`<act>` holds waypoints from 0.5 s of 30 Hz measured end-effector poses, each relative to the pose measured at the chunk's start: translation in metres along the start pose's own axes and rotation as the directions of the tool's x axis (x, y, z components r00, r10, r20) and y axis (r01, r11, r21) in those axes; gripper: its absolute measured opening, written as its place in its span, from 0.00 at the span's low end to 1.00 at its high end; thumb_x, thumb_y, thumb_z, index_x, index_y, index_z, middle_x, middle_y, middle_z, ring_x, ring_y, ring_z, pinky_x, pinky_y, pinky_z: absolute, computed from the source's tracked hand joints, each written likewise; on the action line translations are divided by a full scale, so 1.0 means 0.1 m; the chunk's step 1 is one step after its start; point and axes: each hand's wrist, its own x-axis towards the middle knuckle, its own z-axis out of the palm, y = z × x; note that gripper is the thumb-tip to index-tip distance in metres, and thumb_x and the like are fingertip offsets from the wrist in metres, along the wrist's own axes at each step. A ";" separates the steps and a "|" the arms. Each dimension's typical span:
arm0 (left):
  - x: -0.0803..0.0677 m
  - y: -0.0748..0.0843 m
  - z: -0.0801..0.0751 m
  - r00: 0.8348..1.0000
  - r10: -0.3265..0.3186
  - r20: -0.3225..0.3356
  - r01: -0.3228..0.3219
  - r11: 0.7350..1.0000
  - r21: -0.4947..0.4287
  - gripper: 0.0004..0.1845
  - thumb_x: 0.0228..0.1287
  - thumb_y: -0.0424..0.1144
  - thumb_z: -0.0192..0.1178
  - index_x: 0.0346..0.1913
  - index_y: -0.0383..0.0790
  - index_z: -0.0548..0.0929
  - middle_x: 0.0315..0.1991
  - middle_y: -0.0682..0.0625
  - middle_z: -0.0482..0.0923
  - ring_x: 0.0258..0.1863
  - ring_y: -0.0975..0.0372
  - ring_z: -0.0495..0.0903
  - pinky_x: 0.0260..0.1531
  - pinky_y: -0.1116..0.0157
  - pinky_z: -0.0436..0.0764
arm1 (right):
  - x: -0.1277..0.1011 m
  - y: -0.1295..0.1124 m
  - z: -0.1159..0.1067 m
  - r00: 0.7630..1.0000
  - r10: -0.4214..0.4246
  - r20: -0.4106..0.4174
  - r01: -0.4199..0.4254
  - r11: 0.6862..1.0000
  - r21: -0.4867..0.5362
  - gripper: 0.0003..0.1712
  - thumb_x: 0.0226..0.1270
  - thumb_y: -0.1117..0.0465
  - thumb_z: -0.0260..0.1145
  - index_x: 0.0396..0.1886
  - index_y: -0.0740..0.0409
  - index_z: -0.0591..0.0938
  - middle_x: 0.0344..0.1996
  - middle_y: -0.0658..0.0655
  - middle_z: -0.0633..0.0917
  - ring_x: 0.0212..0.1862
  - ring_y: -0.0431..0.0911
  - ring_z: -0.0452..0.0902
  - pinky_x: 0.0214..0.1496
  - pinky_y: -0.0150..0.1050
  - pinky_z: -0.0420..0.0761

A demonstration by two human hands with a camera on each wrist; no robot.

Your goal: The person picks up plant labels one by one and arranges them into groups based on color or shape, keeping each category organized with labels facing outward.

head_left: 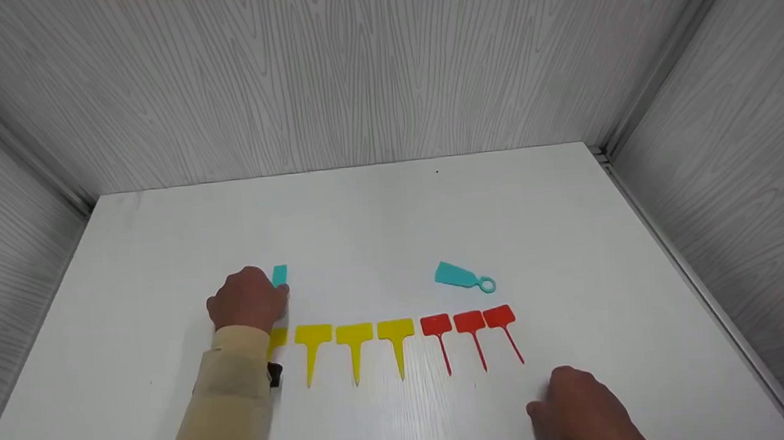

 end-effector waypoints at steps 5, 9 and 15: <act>-0.22 -0.12 -0.10 1.000 0.011 0.026 -0.010 1.000 -0.004 0.20 0.78 0.48 0.67 0.44 0.30 0.84 0.32 0.41 0.83 0.34 0.48 0.82 0.43 0.46 0.83 | 0.02 -0.03 -0.07 0.999 0.011 0.031 -0.011 1.000 -0.025 0.14 0.70 0.57 0.74 0.37 0.66 0.86 0.27 0.59 0.84 0.30 0.54 0.81 0.34 0.48 0.81; -0.45 -0.25 -0.07 0.998 0.007 0.059 -0.006 1.000 -0.019 0.21 0.77 0.46 0.69 0.53 0.27 0.85 0.42 0.37 0.86 0.37 0.47 0.81 0.43 0.48 0.86 | 0.08 -0.13 -0.18 0.998 0.032 0.051 -0.027 0.996 -0.085 0.20 0.71 0.52 0.76 0.41 0.68 0.86 0.27 0.59 0.84 0.31 0.54 0.82 0.35 0.48 0.82; -0.72 -0.42 0.06 0.998 -0.016 0.065 0.018 0.999 -0.039 0.24 0.76 0.44 0.70 0.61 0.25 0.84 0.51 0.33 0.87 0.44 0.44 0.83 0.52 0.43 0.87 | 0.16 -0.41 -0.30 0.993 -0.106 -0.054 0.097 0.984 -0.149 0.20 0.72 0.52 0.78 0.41 0.67 0.85 0.23 0.57 0.82 0.27 0.51 0.79 0.31 0.43 0.78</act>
